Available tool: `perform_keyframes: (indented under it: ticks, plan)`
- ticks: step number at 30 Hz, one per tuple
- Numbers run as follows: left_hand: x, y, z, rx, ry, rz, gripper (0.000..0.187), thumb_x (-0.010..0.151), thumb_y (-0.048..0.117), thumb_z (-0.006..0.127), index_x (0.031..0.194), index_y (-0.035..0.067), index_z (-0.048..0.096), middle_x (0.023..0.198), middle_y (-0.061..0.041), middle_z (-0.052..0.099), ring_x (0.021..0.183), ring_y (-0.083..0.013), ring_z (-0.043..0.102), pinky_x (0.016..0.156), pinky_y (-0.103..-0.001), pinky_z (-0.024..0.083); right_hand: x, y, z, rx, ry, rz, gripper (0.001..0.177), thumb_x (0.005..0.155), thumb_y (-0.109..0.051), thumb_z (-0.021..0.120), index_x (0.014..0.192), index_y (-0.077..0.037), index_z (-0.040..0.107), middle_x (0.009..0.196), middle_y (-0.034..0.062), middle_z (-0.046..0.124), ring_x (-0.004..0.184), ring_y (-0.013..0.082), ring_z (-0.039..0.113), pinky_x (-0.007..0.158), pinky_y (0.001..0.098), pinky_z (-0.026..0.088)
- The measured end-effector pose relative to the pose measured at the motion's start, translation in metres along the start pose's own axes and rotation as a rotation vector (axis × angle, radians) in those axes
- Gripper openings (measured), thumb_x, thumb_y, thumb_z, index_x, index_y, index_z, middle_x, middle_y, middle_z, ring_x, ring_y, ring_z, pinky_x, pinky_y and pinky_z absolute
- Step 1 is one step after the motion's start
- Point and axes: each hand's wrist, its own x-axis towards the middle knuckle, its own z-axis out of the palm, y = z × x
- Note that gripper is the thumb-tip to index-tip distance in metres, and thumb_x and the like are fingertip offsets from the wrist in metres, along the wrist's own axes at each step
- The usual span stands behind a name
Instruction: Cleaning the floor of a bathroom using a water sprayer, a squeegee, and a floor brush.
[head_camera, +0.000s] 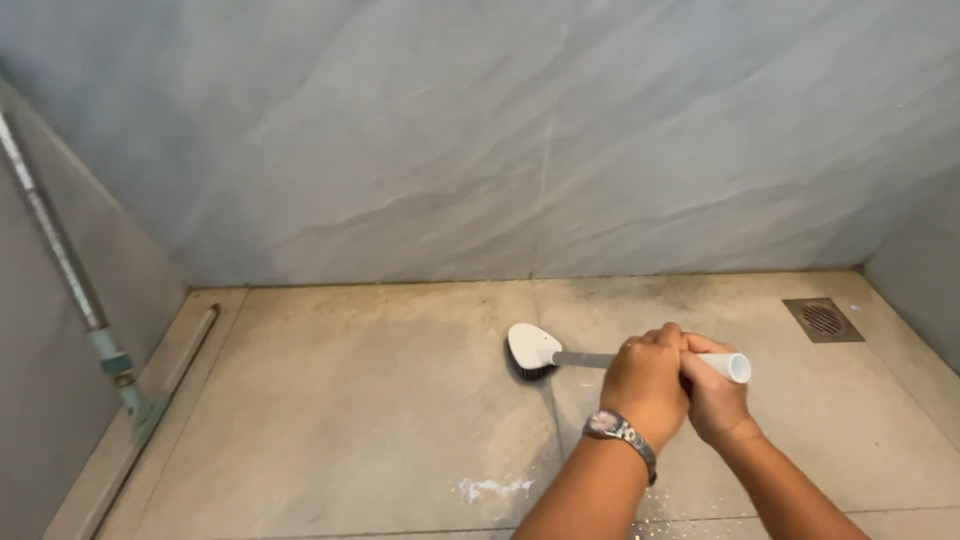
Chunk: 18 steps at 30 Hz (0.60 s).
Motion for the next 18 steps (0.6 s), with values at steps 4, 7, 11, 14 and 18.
perform_keyframes:
  ticks: [4, 7, 11, 14, 18]
  plan:
    - [-0.011, -0.007, -0.026, -0.052, 0.048, 0.000, 0.026, 0.081, -0.003, 0.065, 0.106, 0.000, 0.060, 0.105, -0.023, 0.071, 0.099, -0.0422, 0.067, 0.085, -0.048, 0.055, 0.003, 0.012, 0.016, -0.076, -0.065, -0.019, 0.018, 0.085, -0.008, 0.058, 0.070, -0.001, 0.062, 0.066, 0.0015, 0.058, 0.059, 0.0106, 0.047, 0.052, 0.0276, 0.039]
    - [-0.007, -0.026, -0.041, -0.055, 0.074, -0.040, 0.022, 0.084, -0.002, 0.064, 0.106, 0.001, 0.060, 0.105, -0.022, 0.071, 0.100, -0.0406, 0.069, 0.085, -0.047, 0.056, 0.012, 0.008, 0.045, -0.080, -0.109, -0.077, 0.017, 0.085, -0.008, 0.058, 0.069, -0.002, 0.059, 0.067, 0.0004, 0.057, 0.060, 0.0097, 0.047, 0.052, 0.0271, 0.039]
    - [0.006, -0.050, -0.059, -0.035, 0.075, -0.067, 0.023, 0.083, -0.001, 0.067, 0.104, 0.002, 0.059, 0.105, -0.021, 0.071, 0.101, -0.0410, 0.068, 0.083, -0.047, 0.055, 0.030, 0.023, 0.074, -0.116, -0.122, -0.124, 0.018, 0.086, -0.009, 0.058, 0.068, -0.002, 0.058, 0.066, 0.0002, 0.057, 0.060, 0.0093, 0.047, 0.053, 0.0270, 0.040]
    - [0.012, -0.071, -0.064, -0.040, 0.114, -0.002, 0.026, 0.079, -0.002, 0.068, 0.103, 0.003, 0.059, 0.108, -0.019, 0.071, 0.101, -0.0406, 0.068, 0.084, -0.046, 0.056, 0.038, 0.029, 0.092, -0.147, -0.092, -0.166, 0.018, 0.086, -0.009, 0.057, 0.069, -0.002, 0.059, 0.065, 0.0013, 0.058, 0.059, 0.0097, 0.048, 0.052, 0.0277, 0.040]
    - [0.023, -0.091, -0.071, -0.023, 0.080, -0.012, 0.031, 0.079, -0.002, 0.068, 0.108, 0.005, 0.060, 0.110, -0.018, 0.071, 0.102, -0.0396, 0.068, 0.084, -0.046, 0.056, 0.048, 0.039, 0.111, -0.145, -0.058, -0.177, 0.019, 0.087, -0.011, 0.059, 0.071, -0.001, 0.062, 0.065, 0.0017, 0.060, 0.058, 0.0095, 0.051, 0.052, 0.0274, 0.043]
